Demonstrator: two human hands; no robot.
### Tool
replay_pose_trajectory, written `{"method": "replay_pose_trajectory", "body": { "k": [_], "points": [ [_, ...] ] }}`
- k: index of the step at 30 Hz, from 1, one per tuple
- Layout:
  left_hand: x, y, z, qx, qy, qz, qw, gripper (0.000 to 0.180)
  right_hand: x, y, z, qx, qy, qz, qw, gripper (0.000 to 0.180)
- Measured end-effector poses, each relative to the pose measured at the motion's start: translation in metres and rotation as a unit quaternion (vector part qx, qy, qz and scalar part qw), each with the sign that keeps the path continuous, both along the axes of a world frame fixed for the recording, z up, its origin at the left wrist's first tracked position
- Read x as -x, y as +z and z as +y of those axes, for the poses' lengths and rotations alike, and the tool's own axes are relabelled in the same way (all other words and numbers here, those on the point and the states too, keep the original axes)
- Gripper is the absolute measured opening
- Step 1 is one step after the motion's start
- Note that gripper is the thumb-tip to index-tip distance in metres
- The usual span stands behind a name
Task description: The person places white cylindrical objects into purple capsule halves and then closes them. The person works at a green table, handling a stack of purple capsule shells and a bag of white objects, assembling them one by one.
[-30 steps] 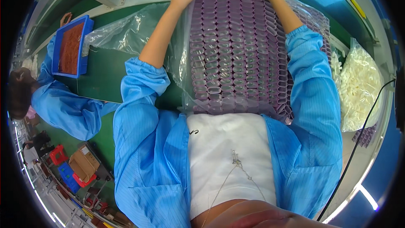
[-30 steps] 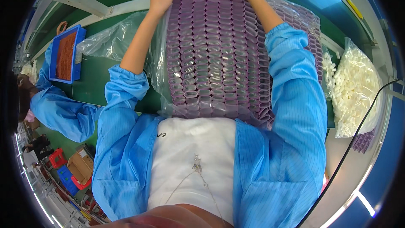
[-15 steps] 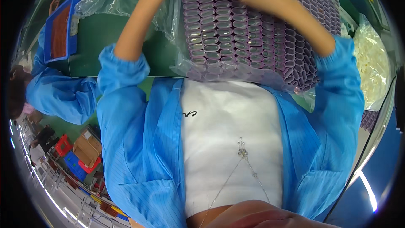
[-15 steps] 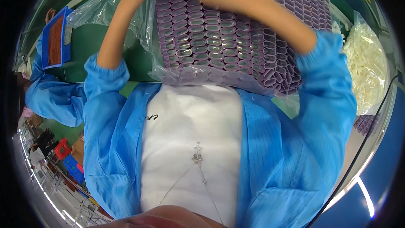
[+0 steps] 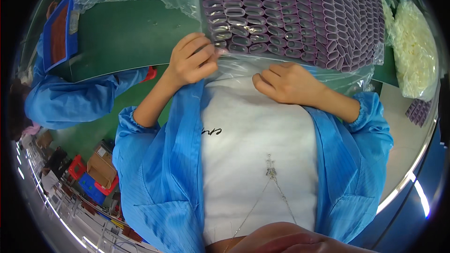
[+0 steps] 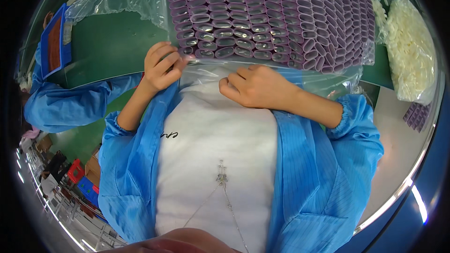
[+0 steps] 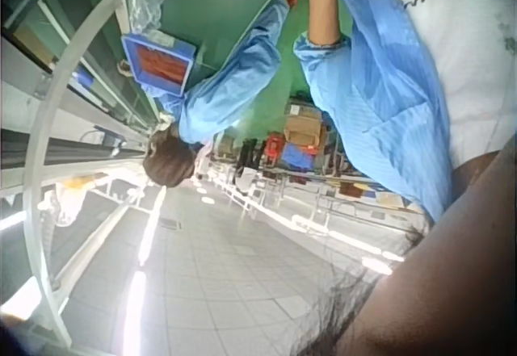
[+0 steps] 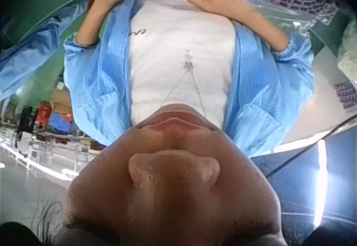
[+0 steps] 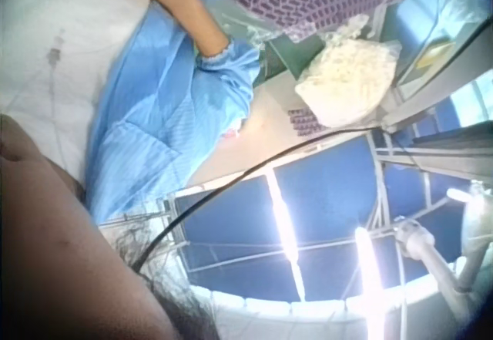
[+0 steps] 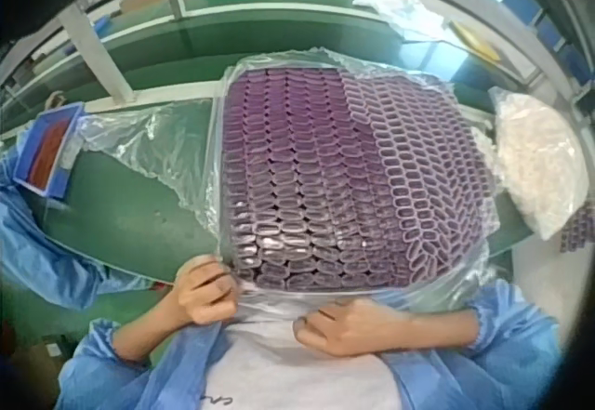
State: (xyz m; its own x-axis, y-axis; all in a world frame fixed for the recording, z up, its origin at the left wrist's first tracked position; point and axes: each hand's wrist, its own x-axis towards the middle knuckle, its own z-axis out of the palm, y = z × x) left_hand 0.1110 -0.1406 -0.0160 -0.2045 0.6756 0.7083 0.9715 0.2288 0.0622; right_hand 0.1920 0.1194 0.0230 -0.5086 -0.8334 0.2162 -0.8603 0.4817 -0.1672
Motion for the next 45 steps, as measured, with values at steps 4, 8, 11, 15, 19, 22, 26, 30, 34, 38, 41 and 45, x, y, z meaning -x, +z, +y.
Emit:
{"method": "replay_pose_trajectory", "body": {
  "k": [4, 8, 11, 15, 19, 22, 26, 30, 34, 38, 41, 45],
  "points": [
    [-0.001, -0.009, 0.003, -0.027, 0.02, 0.038, 0.999, 0.025, -0.018, -0.027, 0.017, 0.043, -0.029, 0.031, 0.998, 0.018],
    [-0.009, -0.018, -0.007, 0.016, 0.045, -0.035, 0.998, 0.019, -0.039, -0.051, 0.044, 0.021, -0.096, -0.002, 0.995, 0.018],
    [-0.017, -0.007, -0.004, 0.036, 0.113, -0.094, 0.989, 0.016, -0.047, -0.065, 0.058, 0.06, -0.156, 0.013, 0.986, 0.016],
    [-0.034, 0.009, -0.003, -0.031, 0.179, -0.304, 0.935, 0.011, -0.087, -0.065, 0.089, 0.257, -0.425, -0.076, 0.865, 0.012],
    [-0.036, 0.006, 0.021, -0.252, 0.318, -0.425, 0.809, 0.025, -0.095, -0.047, 0.124, 0.406, -0.677, 0.172, 0.589, 0.016],
    [-0.025, 0.02, 0.064, -0.244, 0.39, -0.32, 0.828, 0.033, -0.054, -0.051, 0.16, 0.402, -0.708, 0.319, 0.486, 0.024],
    [-0.01, 0.013, 0.077, -0.241, 0.368, -0.389, 0.81, 0.043, -0.023, -0.059, 0.176, 0.327, -0.79, 0.253, 0.452, 0.032],
    [0.0, 0.003, 0.085, -0.307, 0.314, -0.458, 0.773, 0.047, -0.024, -0.062, 0.179, 0.28, -0.816, 0.204, 0.463, 0.04],
    [0.004, 0.01, 0.086, -0.255, 0.347, -0.472, 0.769, 0.046, -0.032, -0.053, 0.179, 0.316, -0.807, 0.205, 0.455, 0.022],
    [0.01, 0.02, 0.089, -0.202, 0.37, -0.462, 0.78, 0.046, -0.021, -0.037, 0.21, 0.285, -0.774, 0.24, 0.512, 0.022],
    [0.016, 0.015, 0.093, -0.216, 0.36, -0.46, 0.782, 0.047, -0.001, -0.035, 0.228, 0.378, -0.741, 0.185, 0.523, 0.025],
    [0.028, 0.016, 0.083, -0.168, 0.383, -0.379, 0.826, 0.037, -0.002, -0.044, 0.226, 0.451, -0.726, 0.116, 0.506, 0.023]
  ]
}}
